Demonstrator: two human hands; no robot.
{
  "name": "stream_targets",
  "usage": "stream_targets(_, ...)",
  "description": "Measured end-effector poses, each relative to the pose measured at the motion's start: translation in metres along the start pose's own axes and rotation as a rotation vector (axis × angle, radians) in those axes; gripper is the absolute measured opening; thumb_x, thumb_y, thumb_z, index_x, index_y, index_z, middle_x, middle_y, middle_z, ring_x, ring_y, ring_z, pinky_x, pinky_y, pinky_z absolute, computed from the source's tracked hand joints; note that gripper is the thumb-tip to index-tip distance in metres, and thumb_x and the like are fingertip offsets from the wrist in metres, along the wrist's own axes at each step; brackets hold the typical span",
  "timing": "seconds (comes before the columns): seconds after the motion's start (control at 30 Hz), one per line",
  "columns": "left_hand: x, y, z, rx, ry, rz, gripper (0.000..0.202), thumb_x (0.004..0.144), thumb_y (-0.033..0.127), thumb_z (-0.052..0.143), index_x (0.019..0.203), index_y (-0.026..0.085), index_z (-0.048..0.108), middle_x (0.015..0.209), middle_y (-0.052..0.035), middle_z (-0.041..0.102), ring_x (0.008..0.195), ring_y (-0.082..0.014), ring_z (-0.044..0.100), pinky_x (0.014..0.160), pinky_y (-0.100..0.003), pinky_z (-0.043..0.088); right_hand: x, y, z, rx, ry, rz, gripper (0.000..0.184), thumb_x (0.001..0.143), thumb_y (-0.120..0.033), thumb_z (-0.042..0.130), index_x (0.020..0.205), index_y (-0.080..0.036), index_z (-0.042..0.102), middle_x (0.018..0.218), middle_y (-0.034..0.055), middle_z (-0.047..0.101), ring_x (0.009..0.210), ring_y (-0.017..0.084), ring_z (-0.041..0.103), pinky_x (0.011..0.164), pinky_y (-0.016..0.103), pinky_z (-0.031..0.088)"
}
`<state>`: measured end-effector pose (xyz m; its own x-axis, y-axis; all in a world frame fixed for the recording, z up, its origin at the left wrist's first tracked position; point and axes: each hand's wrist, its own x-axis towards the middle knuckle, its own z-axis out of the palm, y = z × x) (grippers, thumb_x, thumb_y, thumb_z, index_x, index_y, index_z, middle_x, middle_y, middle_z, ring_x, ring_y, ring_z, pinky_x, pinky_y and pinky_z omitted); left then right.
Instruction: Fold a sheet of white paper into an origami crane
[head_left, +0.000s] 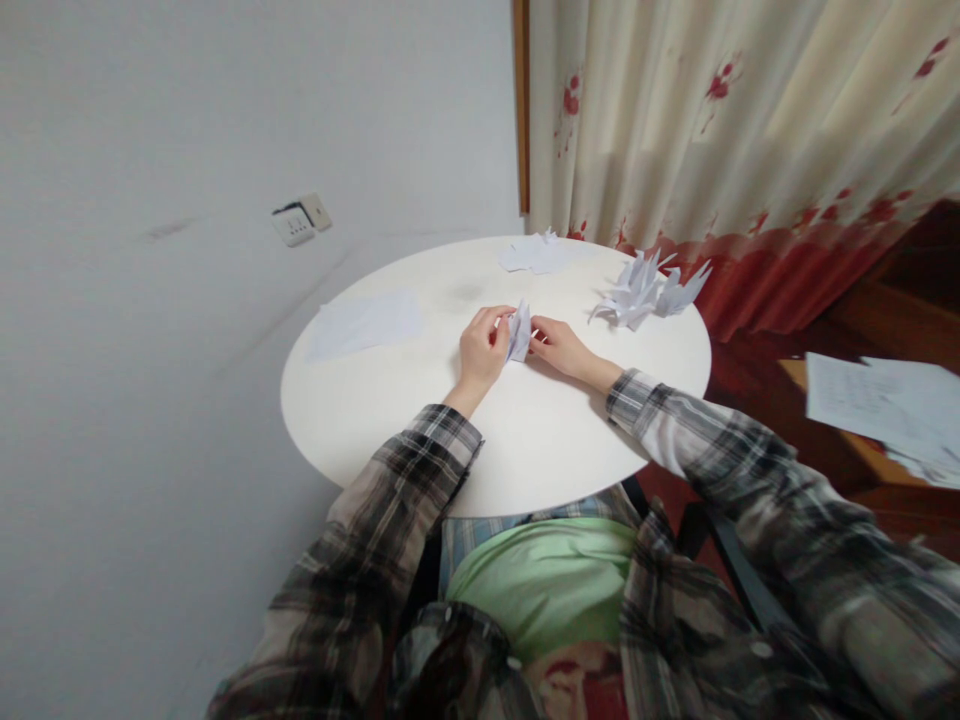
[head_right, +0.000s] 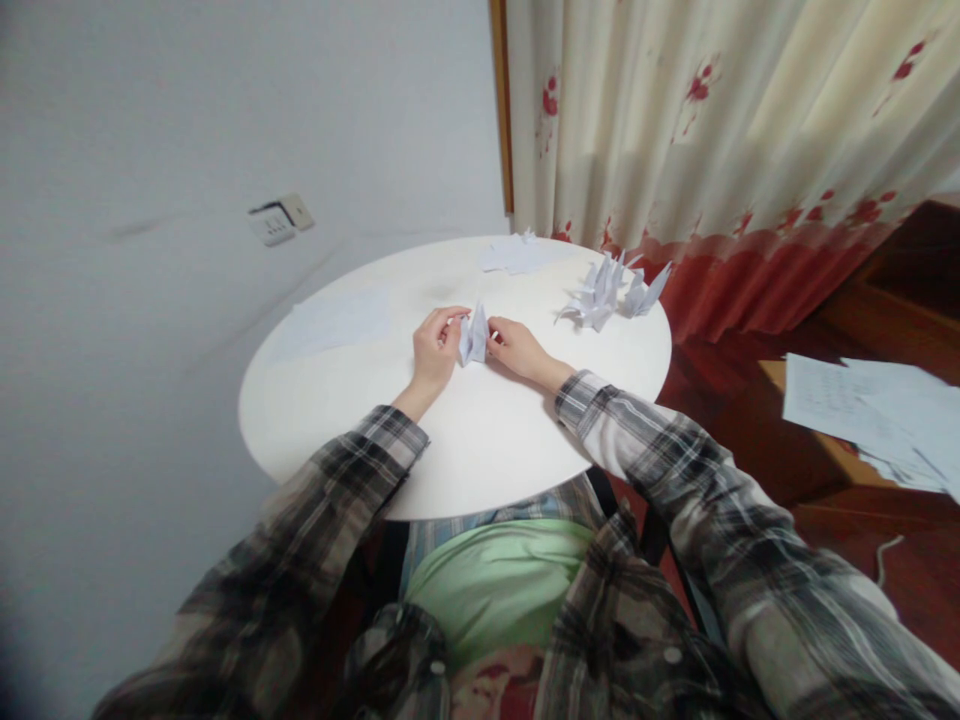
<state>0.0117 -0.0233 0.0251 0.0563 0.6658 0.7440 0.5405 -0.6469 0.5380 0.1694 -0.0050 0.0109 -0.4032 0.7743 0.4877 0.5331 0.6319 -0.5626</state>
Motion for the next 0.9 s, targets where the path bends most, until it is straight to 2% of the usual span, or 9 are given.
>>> stream_targets(0.13, 0.0003, -0.0024, 0.0023, 0.009, 0.011, -0.024, 0.024, 0.088, 0.031, 0.043, 0.094, 0.019, 0.063, 0.091, -0.0043, 0.066, 0.075, -0.0114, 0.058, 0.067, -0.024, 0.045, 0.0002, 0.0003, 0.0003, 0.003, -0.003, -0.009, 0.015, 0.082, -0.020, 0.045, 0.086, -0.014, 0.058, 0.082, 0.0048, 0.062, 0.070, 0.013, 0.052, 0.068, 0.025, 0.040)
stream_targets(0.33, 0.0013, -0.0058, 0.0048, -0.014, 0.035, -0.061, 0.021, 0.087, 0.029, 0.045, 0.091, 0.020, 0.064, 0.092, -0.0046, 0.067, 0.083, -0.0129, 0.060, 0.071, -0.026, 0.047, -0.0005, -0.0009, -0.0004, 0.009, -0.014, 0.008, 0.016, 0.083, -0.020, 0.044, 0.087, -0.014, 0.058, 0.082, 0.0043, 0.063, 0.071, 0.013, 0.052, 0.069, 0.025, 0.040)
stream_targets(0.57, 0.0010, -0.0056, 0.0057, -0.101, 0.055, -0.197, 0.020, 0.082, 0.031, 0.054, 0.097, 0.021, 0.063, 0.082, -0.0019, 0.068, 0.063, -0.0092, 0.057, 0.060, -0.022, 0.046, -0.0014, -0.0039, -0.0026, -0.001, -0.018, 0.026, 0.015, 0.082, -0.020, 0.045, 0.086, -0.014, 0.059, 0.083, 0.0041, 0.064, 0.071, 0.013, 0.053, 0.070, 0.025, 0.040)
stream_targets(0.7, 0.0009, -0.0065, 0.0072, -0.158, 0.042, -0.243, 0.023, 0.083, 0.033, 0.051, 0.099, 0.020, 0.063, 0.081, -0.0033, 0.069, 0.067, -0.0107, 0.061, 0.061, -0.023, 0.049, -0.0015, -0.0034, -0.0022, -0.010, -0.016, 0.024, 0.016, 0.082, -0.020, 0.045, 0.086, -0.014, 0.059, 0.084, 0.0043, 0.064, 0.071, 0.013, 0.053, 0.070, 0.025, 0.040)
stream_targets(0.9, 0.0023, -0.0064, 0.0080, -0.150, 0.088, -0.244, 0.022, 0.083, 0.035, 0.051, 0.090, 0.018, 0.064, 0.084, -0.0051, 0.070, 0.076, -0.0124, 0.064, 0.066, -0.025, 0.051, -0.0019, -0.0021, -0.0014, -0.020, -0.010, 0.016, 0.015, 0.083, -0.022, 0.045, 0.084, -0.015, 0.058, 0.081, 0.0037, 0.063, 0.071, 0.013, 0.052, 0.069, 0.024, 0.040)
